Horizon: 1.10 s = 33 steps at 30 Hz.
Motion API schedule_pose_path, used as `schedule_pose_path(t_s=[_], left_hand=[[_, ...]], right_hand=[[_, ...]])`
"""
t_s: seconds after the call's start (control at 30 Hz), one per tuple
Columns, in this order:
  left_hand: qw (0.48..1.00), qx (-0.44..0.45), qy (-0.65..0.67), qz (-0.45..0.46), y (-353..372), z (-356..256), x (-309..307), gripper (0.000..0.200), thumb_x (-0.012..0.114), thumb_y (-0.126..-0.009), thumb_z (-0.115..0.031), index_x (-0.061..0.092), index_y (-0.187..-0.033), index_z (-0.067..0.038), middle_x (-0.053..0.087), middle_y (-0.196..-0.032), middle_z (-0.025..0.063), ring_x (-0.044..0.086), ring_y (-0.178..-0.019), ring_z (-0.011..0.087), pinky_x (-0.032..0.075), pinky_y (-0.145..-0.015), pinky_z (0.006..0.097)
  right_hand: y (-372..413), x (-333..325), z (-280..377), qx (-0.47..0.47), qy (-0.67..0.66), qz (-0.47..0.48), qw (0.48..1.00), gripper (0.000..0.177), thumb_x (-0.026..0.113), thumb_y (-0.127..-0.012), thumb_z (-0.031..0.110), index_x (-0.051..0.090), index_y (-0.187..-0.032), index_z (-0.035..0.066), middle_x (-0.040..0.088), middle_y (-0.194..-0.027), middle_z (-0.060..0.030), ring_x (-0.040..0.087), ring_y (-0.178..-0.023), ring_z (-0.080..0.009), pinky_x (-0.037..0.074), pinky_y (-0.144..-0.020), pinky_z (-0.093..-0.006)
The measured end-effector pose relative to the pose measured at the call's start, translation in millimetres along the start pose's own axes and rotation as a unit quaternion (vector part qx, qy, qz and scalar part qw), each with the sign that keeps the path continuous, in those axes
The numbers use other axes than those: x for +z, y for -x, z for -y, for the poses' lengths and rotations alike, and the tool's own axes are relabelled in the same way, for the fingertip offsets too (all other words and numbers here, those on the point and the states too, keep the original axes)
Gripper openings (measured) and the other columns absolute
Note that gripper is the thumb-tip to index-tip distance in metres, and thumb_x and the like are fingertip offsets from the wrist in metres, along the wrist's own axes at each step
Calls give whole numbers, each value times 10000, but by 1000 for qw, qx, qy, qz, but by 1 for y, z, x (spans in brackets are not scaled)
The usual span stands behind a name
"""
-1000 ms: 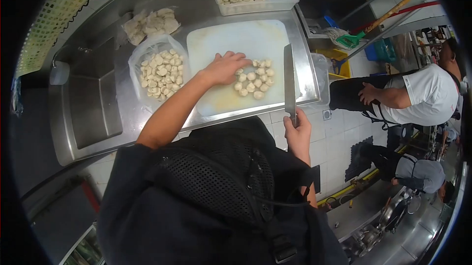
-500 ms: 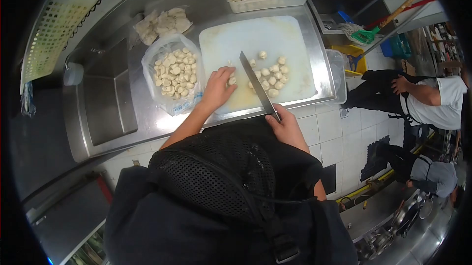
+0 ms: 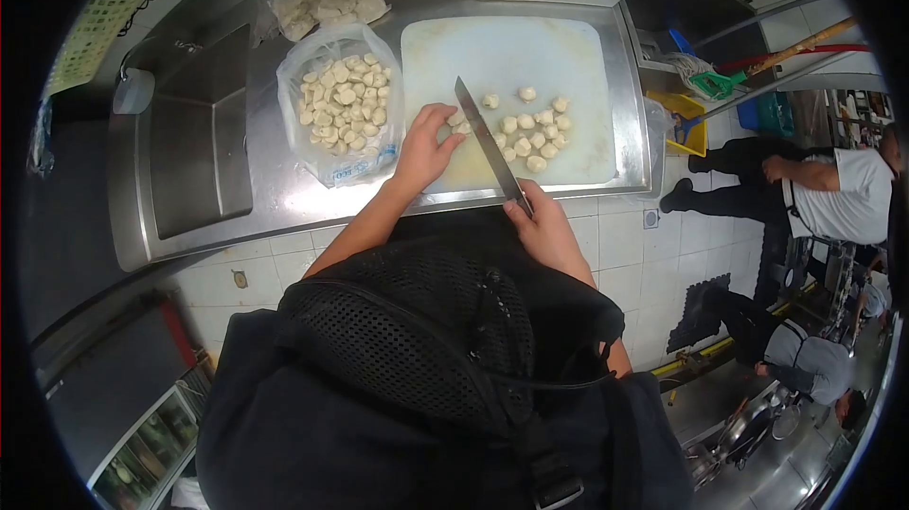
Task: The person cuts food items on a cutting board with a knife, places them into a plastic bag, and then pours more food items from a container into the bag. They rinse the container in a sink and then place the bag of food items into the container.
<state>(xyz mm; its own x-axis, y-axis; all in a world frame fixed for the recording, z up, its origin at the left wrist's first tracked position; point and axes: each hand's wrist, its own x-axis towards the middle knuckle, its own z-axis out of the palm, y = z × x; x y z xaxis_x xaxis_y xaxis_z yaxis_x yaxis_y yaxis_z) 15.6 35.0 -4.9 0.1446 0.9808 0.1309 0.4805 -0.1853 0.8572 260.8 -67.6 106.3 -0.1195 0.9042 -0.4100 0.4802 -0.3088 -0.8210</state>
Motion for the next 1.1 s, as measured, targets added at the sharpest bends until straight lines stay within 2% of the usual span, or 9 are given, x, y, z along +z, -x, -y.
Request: schedule_pose_path(t_s=[0.1,0.27,0.47,0.53,0.73,0.87,0.97,1.03,1.1], left_hand=[[1000,-4,11,-5,0,0,-1,426,820,-922,-46,651,-1309,12,660,-1297,172,700,-1139,362,573,-979,417],[1000,-17,0,4,-2,-2,-3,397,819,-919,-33,648,-1275,14,656,-1288,161,708,-1112,341,579,-946,419],[1000,1,6,6,-5,2,-3,397,813,-902,7,656,-1267,16,652,-1254,162,711,-1080,338,582,-931,416],[1000,4,9,6,-7,5,-3,396,811,-898,17,660,-1264,19,652,-1244,165,712,-1067,338,583,-928,413],[999,-27,17,27,-13,13,-4,393,809,-902,20,673,-1270,16,659,-1227,166,712,-1036,337,587,-913,412],[999,-20,-5,35,-16,11,-6,392,807,-908,-36,669,-1270,24,661,-1207,180,708,-1045,336,585,-921,421],[999,-14,-12,33,-13,10,-7,401,793,-916,-78,659,-1278,29,658,-1223,192,701,-1081,349,578,-948,432],[1000,-15,-10,25,-10,9,-7,407,782,-920,-97,653,-1285,31,656,-1237,198,695,-1103,361,573,-965,441],[1000,9,5,-3,-4,8,-9,403,770,-927,-100,650,-1292,20,649,-1273,200,682,-1134,387,563,-990,457]], right_hand=[[1,3,1,-5,-9,-4,1000,386,710,-1046,180,649,-1393,21,746,-1034,-321,717,-1009,-516,566,-873,-511],[1,11,4,1,-7,0,1000,376,704,-1049,175,651,-1388,22,746,-1039,-324,711,-1022,-523,563,-879,-517],[-4,17,13,-5,44,6,999,303,674,-1063,170,598,-1292,-13,723,-981,-333,693,-1008,-545,539,-843,-563],[-12,24,7,-38,57,3,998,272,659,-1069,165,567,-1236,-28,711,-959,-338,682,-997,-563,524,-830,-589],[-57,50,-8,-51,45,3,998,300,664,-1058,185,563,-1218,-49,708,-975,-366,681,-994,-576,518,-845,-616],[-85,72,-15,-69,58,-38,995,291,670,-1050,191,572,-1186,-48,718,-975,-361,692,-986,-570,530,-855,-622],[-84,70,-10,-68,109,-34,991,257,677,-1042,184,579,-1147,-30,731,-942,-328,704,-941,-552,540,-837,-623],[-75,58,0,-106,164,-85,977,299,699,-1040,203,593,-1203,-24,711,-851,-273,704,-858,-513,529,-767,-589],[-62,44,15,-95,161,-75,979,288,704,-1031,195,597,-1197,-15,726,-852,-267,713,-852,-507,536,-760,-598]])
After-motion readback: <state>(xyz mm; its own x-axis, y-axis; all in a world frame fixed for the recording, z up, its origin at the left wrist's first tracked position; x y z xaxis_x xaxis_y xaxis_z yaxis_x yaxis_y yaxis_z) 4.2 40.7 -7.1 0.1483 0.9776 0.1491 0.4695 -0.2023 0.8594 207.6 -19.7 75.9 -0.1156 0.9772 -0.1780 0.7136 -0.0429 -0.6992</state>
